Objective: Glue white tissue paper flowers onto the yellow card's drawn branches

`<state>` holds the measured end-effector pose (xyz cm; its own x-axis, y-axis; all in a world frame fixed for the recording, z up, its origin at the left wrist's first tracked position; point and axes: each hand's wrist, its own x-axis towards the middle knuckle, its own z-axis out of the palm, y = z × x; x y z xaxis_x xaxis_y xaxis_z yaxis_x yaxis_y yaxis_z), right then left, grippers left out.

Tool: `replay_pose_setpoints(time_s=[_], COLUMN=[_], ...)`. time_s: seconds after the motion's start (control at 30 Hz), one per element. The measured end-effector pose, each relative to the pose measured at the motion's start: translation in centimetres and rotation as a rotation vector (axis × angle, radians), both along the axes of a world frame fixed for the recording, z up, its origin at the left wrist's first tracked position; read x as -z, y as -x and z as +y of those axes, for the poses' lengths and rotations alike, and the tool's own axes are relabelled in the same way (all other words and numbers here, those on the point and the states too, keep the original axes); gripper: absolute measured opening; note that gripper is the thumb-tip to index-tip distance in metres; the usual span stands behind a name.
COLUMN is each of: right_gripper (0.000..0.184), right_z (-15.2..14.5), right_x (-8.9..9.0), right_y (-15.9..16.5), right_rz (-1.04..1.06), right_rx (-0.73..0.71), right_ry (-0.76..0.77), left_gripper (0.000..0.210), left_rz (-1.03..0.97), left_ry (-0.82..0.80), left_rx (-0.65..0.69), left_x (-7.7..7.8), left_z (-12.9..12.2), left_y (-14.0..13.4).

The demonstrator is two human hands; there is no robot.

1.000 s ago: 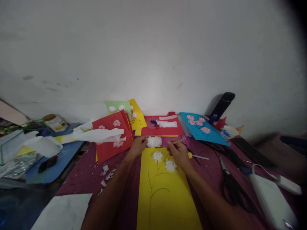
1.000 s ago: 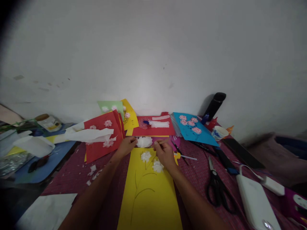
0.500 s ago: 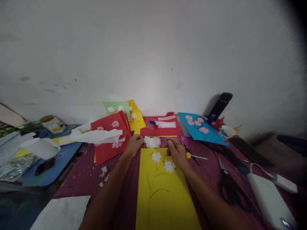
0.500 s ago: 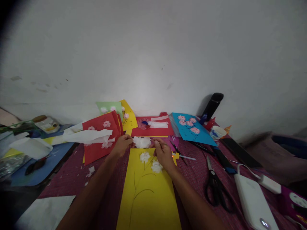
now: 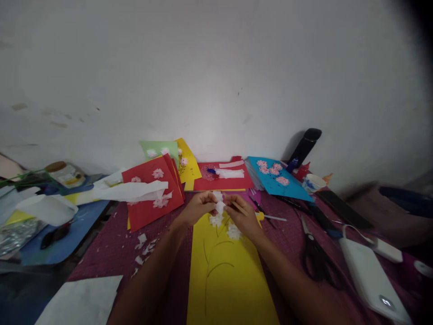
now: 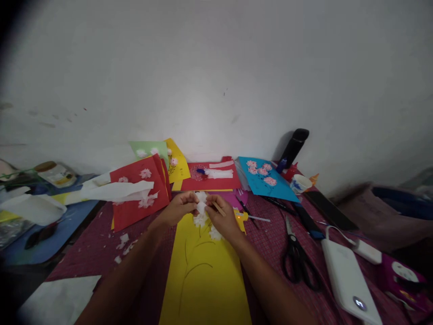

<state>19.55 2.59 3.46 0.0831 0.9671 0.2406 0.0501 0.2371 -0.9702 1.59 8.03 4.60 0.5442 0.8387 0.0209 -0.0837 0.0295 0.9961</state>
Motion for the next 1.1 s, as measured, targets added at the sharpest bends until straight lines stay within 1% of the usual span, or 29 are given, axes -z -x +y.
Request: replay_pose_setpoints(time_s=[0.1, 0.17, 0.23, 0.3, 0.43, 0.5, 0.57, 0.67, 0.73, 0.8, 0.93, 1.03, 1.1], right_gripper=[0.016, 0.016, 0.018, 0.021, 0.03, 0.031, 0.035, 0.041, 0.04, 0.037, 0.029, 0.023, 0.021], right_z=[-0.2, -0.2, -0.1, 0.1, 0.7, 0.9, 1.1, 1.3, 1.6, 2.0, 3.1, 3.9, 4.3], right_x=[0.0, 0.1, 0.2, 0.3, 0.2, 0.1, 0.0, 0.1, 0.2, 0.1, -0.5, -1.1, -1.4], right_y=[0.0, -0.1, -0.3, -0.5, -1.0, -1.2, -1.5, -2.1, -2.6, -2.8, -2.2, -1.4, -1.1], right_rz=[-0.08, -0.118, -0.151, -0.147, -0.031, -0.053, -0.125, -0.193, -0.221, -0.249, -0.318, -0.43, -0.5], right_rx=[0.04, 0.054, 0.059, 0.076, 0.136, 0.146, 0.133, 0.075, 0.013, -0.051, -0.2, -0.314, -0.367], right_ry=[-0.065, -0.087, -0.101, -0.109, -0.085, -0.075, -0.05, 0.042, 0.115, 0.177, 0.253, 0.262, 0.259], left_gripper=[0.031, 0.028, 0.027, 0.027, 0.024, 0.024, 0.024, 0.021, 0.018, 0.016, 0.016, 0.017, 0.017], left_rz=[0.01, 0.074, 0.105, 0.089, -0.007, -0.015, 0.019, 0.133, 0.246, 0.32, 0.297, 0.226, 0.197], left_ry=[0.0, -0.026, -0.019, 0.004, 0.02, 0.043, 0.07, 0.038, -0.055, -0.139, -0.186, -0.133, -0.105], left_rx=[0.071, 0.065, 0.006, -0.076, -0.307, -0.356, -0.365, -0.362, -0.341, -0.356, -0.46, -0.501, -0.502], left_x=[0.3, 0.6, 0.8, 1.0, 1.7, 2.4, 3.4, 4.9, 5.5, 5.7, 5.7, 5.8, 5.8], left_z=[-0.2, -0.3, -0.1, 0.3, 1.5, 1.9, 2.0, 1.5, 1.0, 0.6, -0.1, -0.3, -0.4], left_y=[-0.4, -0.8, -0.9, -0.7, 0.9, 1.8, 2.2, 2.0, 1.5, 1.2, 1.2, 1.5, 1.6])
